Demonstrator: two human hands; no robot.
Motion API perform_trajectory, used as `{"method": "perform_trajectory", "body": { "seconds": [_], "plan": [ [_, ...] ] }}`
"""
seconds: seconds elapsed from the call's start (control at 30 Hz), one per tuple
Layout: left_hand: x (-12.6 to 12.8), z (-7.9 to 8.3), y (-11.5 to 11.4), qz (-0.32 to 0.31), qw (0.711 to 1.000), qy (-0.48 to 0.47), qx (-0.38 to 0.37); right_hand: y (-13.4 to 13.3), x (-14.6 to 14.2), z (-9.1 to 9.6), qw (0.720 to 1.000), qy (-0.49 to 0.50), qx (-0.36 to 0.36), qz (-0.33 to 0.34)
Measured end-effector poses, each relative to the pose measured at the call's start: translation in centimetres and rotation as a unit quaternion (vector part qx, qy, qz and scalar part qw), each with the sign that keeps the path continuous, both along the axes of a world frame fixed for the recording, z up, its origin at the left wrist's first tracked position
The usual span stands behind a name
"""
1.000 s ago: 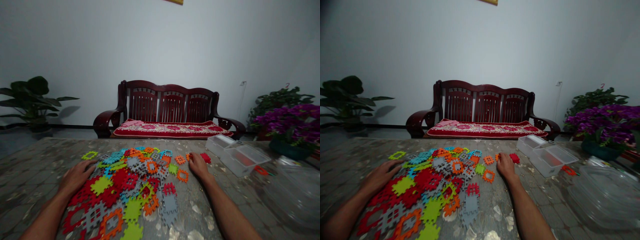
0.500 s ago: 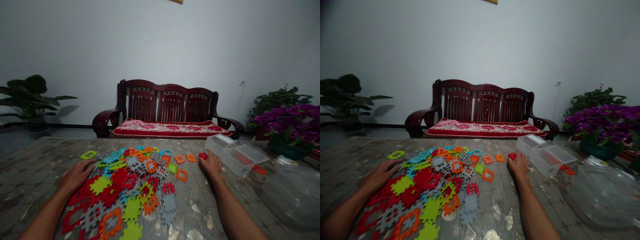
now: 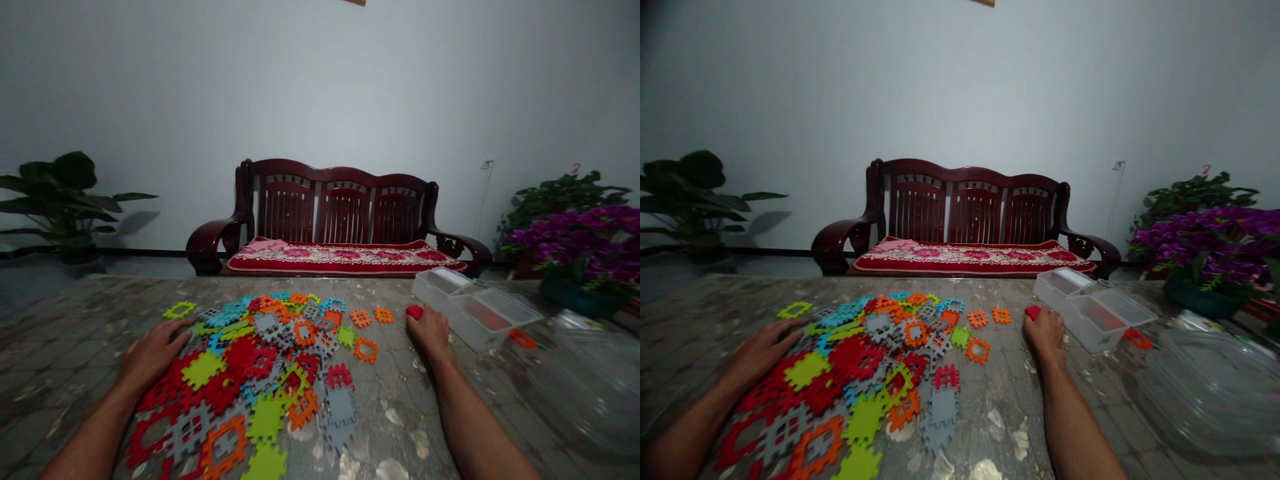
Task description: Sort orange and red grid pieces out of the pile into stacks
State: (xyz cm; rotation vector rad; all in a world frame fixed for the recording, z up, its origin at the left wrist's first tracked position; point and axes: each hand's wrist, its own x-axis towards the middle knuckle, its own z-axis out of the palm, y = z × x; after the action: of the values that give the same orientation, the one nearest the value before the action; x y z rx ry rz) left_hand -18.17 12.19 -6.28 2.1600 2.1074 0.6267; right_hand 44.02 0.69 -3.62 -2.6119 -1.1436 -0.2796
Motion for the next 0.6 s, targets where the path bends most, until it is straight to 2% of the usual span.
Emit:
{"method": "perform_trajectory", "body": {
  "seconds": [0.1,0.17,0.23,0.3,0.37,0.47,0.6],
  "plan": [
    [0.3,0.3,-0.1,0.012,0.999,-0.016,-0.025,-0.1,-1.1,-0.1,0.994,-0.004,0.099,0.050],
    [0.4,0.5,-0.1,0.006,0.999,-0.019,-0.029,0.1,-2.6,-0.2,0.974,0.046,0.161,0.149],
    [0.6,0.6,-0.1,0.005,0.999,-0.022,-0.028,0.4,-4.5,-0.5,0.938,0.133,0.180,0.266],
    [0.6,0.7,-0.2,0.007,0.999,-0.023,-0.029,0.6,-6.4,-0.7,0.902,0.204,0.162,0.346],
    [0.7,0.8,-0.3,0.005,0.999,-0.021,-0.039,0.6,-7.8,-0.8,0.886,0.243,0.132,0.373],
    [0.7,1.0,-0.5,-0.003,0.999,-0.020,-0.049,-0.2,-8.5,-0.4,0.887,0.256,0.074,0.378],
    [0.9,1.1,-0.7,-0.002,0.999,-0.026,-0.038,-2.3,-8.3,0.8,0.880,0.199,-0.006,0.432]
  ]
}}
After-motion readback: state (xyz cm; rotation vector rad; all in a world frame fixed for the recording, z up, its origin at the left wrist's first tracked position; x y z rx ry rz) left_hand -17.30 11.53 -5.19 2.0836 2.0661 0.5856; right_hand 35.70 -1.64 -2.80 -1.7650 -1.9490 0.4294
